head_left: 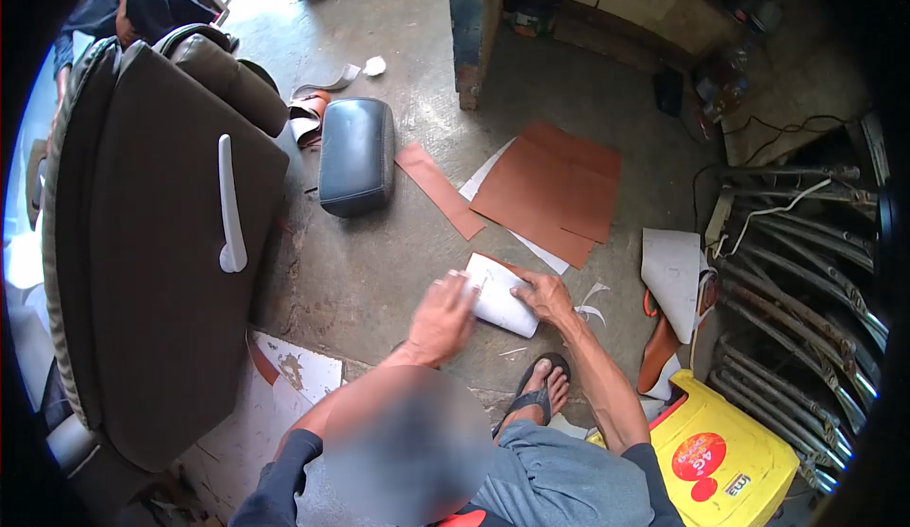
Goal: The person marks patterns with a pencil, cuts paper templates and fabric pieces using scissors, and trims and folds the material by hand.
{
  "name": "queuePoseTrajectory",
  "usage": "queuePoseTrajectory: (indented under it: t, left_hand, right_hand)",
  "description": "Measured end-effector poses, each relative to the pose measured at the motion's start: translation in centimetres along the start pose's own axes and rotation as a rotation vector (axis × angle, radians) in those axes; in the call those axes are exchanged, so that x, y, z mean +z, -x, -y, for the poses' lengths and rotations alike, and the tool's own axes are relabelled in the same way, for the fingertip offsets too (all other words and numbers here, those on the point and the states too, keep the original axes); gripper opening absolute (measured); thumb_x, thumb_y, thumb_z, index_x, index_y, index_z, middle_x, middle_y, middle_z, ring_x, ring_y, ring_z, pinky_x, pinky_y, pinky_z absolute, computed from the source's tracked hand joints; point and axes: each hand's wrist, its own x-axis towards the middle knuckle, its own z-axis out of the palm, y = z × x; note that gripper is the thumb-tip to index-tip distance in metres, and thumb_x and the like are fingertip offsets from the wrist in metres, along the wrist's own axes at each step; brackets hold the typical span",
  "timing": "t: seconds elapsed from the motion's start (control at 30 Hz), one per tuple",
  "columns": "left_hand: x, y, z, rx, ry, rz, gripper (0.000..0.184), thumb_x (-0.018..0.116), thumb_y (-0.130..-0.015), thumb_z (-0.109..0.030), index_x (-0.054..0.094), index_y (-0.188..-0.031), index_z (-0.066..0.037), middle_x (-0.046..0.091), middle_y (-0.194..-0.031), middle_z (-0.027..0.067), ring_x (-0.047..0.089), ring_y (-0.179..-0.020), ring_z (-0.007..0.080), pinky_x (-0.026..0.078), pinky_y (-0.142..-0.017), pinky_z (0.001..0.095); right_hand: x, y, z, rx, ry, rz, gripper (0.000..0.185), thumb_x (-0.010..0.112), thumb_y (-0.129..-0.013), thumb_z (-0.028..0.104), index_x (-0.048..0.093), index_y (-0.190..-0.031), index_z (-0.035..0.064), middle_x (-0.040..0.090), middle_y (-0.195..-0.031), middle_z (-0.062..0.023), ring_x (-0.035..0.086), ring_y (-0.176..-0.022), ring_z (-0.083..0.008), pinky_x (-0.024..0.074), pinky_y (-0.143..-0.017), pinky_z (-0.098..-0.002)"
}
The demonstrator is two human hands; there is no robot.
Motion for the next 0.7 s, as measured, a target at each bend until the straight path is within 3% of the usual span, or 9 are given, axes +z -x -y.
queuePoseTrajectory:
  t: [0.07, 0.17, 0.3, 0.7]
  left_hand:
    - [3.5, -0.6, -1.6, 0.018, 0.015, 0.065, 0.059, 0.064, -0.091, -0.021, 0.046, -0.145, -0.006, 0.04, -0.153, 0.0227, 0.037, -0.144, 0.0381, 0.03, -0.118, 0.052]
    - [7.0, -2.1, -2.1, 0.037, -0.052, 0.036, 0.06, 0.061, -0.094, -0.026, 0.044, -0.147, -0.005, 0.038, -0.156, 0.0214, 0.034, -0.146, 0.037, 0.026, -0.119, 0.0528]
    - [7.9, -3.3, -2.4, -0.047, -0.126, 0.067, 0.065, 0.052, -0.098, -0.038, 0.039, -0.151, -0.002, 0.035, -0.159, 0.0195, 0.029, -0.149, 0.0344, 0.019, -0.121, 0.0536]
    - [10.0, -2.8, -2.4, -0.183, -0.099, 0.108, 0.074, 0.052, -0.097, -0.043, 0.031, -0.154, -0.001, 0.024, -0.164, 0.0176, 0.016, -0.154, 0.0328, 0.011, -0.123, 0.0538]
  right_hand:
    - [-0.1, -0.7, -0.7, 0.008, 0.023, 0.023, 0.046, 0.067, -0.089, 0.032, 0.063, -0.135, 0.0335, 0.07, -0.108, -0.0249, 0.068, -0.104, -0.0396, 0.0523, -0.093, -0.0441]
    - [-0.3, -0.9, -0.1, 0.008, 0.1, 0.055, 0.044, 0.067, -0.09, 0.033, 0.063, -0.134, 0.0348, 0.07, -0.106, -0.0249, 0.068, -0.102, -0.0404, 0.0531, -0.091, -0.0449]
    - [0.4, -1.1, -1.1, -0.038, 0.143, 0.013, 0.044, 0.066, -0.09, 0.033, 0.063, -0.134, 0.0357, 0.07, -0.106, -0.0242, 0.068, -0.101, -0.0405, 0.0533, -0.089, -0.0464]
    - [-0.1, -1.4, -0.1, -0.006, 0.127, 0.04, 0.047, 0.068, -0.088, 0.033, 0.064, -0.134, 0.0277, 0.071, -0.105, -0.0234, 0.068, -0.1, -0.0405, 0.0523, -0.089, -0.0483]
